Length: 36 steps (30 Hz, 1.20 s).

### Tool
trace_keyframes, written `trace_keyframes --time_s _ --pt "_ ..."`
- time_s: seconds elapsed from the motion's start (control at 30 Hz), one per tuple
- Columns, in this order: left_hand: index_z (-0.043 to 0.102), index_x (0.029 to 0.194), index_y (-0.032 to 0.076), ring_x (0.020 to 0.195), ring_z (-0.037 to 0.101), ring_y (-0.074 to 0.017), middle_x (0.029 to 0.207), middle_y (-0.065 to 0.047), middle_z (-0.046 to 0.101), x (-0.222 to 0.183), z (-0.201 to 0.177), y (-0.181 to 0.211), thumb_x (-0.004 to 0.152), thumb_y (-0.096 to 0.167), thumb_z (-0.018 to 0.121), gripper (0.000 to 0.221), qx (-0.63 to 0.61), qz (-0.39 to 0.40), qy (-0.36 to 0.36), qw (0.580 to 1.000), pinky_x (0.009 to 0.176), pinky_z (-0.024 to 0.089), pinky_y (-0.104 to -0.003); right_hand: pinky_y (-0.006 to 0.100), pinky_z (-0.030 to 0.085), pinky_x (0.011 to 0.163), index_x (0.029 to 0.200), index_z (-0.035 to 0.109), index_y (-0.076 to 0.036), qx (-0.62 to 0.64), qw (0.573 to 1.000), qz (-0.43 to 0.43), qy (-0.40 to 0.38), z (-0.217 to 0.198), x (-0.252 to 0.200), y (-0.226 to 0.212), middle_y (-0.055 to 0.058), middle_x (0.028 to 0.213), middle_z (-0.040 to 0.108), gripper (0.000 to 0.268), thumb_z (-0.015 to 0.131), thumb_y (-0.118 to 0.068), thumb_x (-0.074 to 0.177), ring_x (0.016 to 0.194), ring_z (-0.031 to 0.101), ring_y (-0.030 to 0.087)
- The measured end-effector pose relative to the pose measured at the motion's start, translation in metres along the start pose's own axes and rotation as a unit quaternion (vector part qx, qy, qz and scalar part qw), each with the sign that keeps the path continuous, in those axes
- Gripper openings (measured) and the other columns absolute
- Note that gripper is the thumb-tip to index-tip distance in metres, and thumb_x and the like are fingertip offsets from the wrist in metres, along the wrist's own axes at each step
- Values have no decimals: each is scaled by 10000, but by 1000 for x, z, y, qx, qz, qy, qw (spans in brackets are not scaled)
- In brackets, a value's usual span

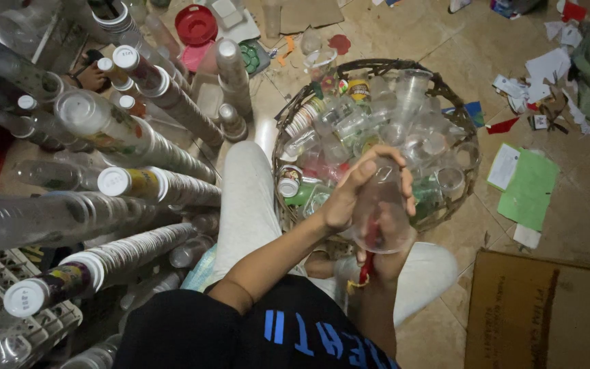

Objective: Sorting and cleaning plastic cups for recycling by cutting off the rims.

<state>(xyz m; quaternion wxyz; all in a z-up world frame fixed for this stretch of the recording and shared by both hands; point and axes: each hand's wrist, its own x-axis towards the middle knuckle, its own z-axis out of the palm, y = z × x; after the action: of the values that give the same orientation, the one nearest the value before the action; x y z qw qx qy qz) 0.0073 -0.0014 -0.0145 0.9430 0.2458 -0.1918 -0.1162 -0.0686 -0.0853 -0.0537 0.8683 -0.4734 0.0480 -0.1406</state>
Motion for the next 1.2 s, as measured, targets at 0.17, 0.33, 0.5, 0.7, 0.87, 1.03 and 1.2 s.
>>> trace_keyframes --time_s 0.17,0.33,0.5,0.7,0.87,1.03,1.2 --pt "491 1256 4 811 729 -299 895 -237 647 0 -1 0 1056 460 471 498 -12 2 -11 1000 754 592 -367 374 363 134 666 543 60 -69 997 -1 21 15 0 -13 262 369 454 394 618 -157 987 148 431 300" --pt "545 1230 22 860 723 -178 905 -161 671 -1 10 8 1039 471 488 491 50 -1 -4 999 783 585 -288 405 360 117 606 459 32 -146 987 57 40 21 1 -20 259 361 404 398 554 -47 985 161 421 328" --pt "477 1236 -10 784 727 -348 881 -253 627 0 -4 -5 1060 439 452 483 -21 14 -35 999 761 591 -402 424 356 122 616 516 23 -62 996 55 35 3 0 -7 250 332 434 399 566 -125 983 142 420 330" --pt "482 1245 -9 797 727 -350 890 -252 633 -1 -2 -6 1069 418 450 463 -23 14 -34 999 767 588 -399 386 354 123 680 538 89 -28 1000 11 9 6 -1 -7 294 337 422 384 557 -104 1011 138 422 343" --pt "532 1220 31 773 719 -207 892 -171 652 1 2 0 1041 459 490 466 37 -10 0 999 584 555 -253 351 391 131 675 535 10 -8 998 57 5 -8 3 -1 205 351 436 438 503 -196 1060 160 450 279" --pt "567 1229 84 621 638 -109 918 -119 611 3 -3 -3 1028 494 487 464 81 -28 35 996 398 496 -185 358 382 140 580 507 19 14 994 54 -92 -15 13 6 210 316 424 539 436 -195 1069 149 444 296" --pt "606 1217 41 830 729 -194 1051 -184 668 -2 -14 -2 1043 412 549 414 36 8 44 998 580 609 -253 234 319 277 875 624 -61 -69 989 123 -50 -31 12 18 4 639 582 338 542 -338 1051 315 403 87"
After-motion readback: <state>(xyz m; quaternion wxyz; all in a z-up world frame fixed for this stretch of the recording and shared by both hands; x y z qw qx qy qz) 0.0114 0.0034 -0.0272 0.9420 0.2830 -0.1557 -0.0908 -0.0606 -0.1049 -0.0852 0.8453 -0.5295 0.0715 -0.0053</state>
